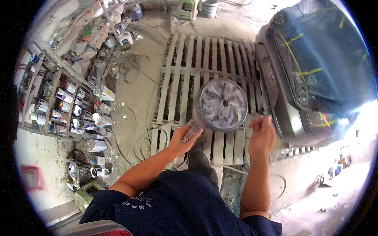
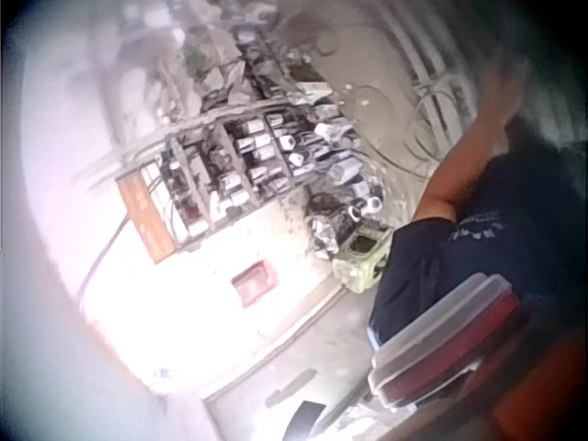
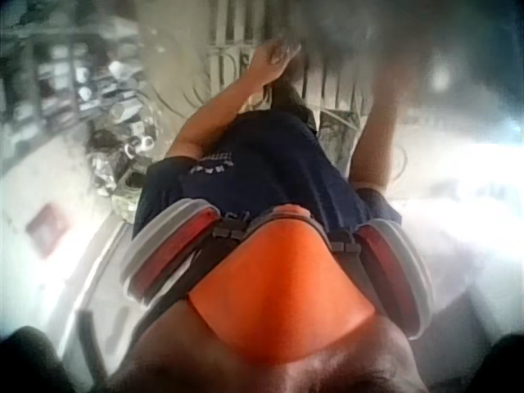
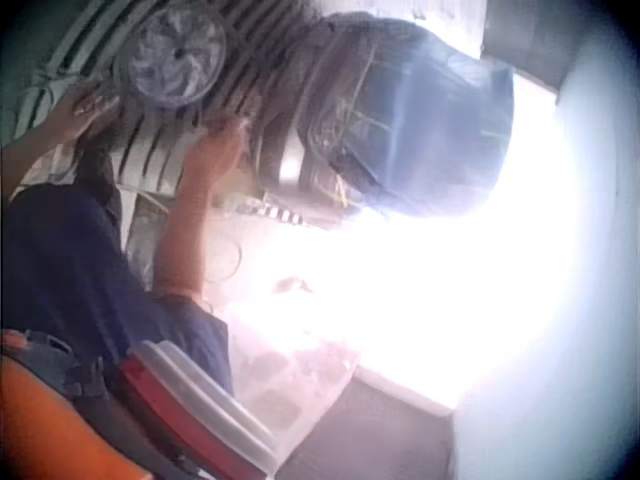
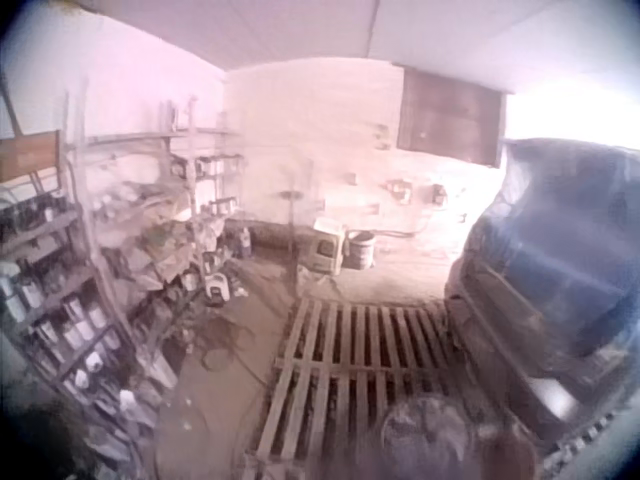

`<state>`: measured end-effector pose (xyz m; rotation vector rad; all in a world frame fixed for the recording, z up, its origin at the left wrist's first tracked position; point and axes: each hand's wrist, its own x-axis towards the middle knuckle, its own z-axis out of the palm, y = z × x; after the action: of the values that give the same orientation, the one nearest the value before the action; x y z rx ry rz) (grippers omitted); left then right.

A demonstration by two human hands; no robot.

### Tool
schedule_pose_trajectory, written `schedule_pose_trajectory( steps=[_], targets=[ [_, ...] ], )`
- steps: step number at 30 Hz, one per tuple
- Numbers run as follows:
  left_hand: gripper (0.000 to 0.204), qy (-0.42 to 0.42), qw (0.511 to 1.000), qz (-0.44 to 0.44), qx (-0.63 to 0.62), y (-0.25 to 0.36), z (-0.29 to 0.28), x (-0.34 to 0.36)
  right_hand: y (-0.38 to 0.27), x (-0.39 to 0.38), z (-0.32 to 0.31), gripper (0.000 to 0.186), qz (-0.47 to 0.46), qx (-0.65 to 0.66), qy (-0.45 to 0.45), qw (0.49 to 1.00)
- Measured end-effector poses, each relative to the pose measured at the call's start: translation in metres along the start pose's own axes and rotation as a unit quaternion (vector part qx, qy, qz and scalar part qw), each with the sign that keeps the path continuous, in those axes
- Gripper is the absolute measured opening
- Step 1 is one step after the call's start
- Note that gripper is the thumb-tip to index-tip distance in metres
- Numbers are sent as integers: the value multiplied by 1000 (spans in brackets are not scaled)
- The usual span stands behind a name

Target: The person prepares a spray gun by pouring liquid from a plastic bottle into a funnel and then into the gun's cup. They attach the cup to the gun and walk to a car covered in plastic sheeting. The person then uses the spray gun to apply paint to the rear bumper of the car.

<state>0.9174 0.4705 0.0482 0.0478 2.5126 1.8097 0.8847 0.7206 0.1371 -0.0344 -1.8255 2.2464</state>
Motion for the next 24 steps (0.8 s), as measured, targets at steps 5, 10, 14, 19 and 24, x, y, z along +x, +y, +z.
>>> schedule_pose_trajectory(
  steps=[5, 10, 14, 19, 24],
  targets=[
    [30, 35, 999, -10, 5, 34, -8, 104, 78, 63, 31, 22, 115, -80, -93, 986],
    [38, 68, 997, -18, 21, 74, -12, 198, 99, 124, 88, 50, 30, -208, -264, 941],
    [38, 134, 984, 93, 77, 90, -13, 258, 114, 179, 133, 76, -130, -257, -304, 908],
    [41, 60, 994, 68, 54, 100, -46, 339, 141, 244, 183, 50, -195, -304, -259, 896],
    [47, -7, 970, 170, 175, 72, -75, 416, 189, 333, 219, 40, -121, -337, -184, 915]
  ],
)
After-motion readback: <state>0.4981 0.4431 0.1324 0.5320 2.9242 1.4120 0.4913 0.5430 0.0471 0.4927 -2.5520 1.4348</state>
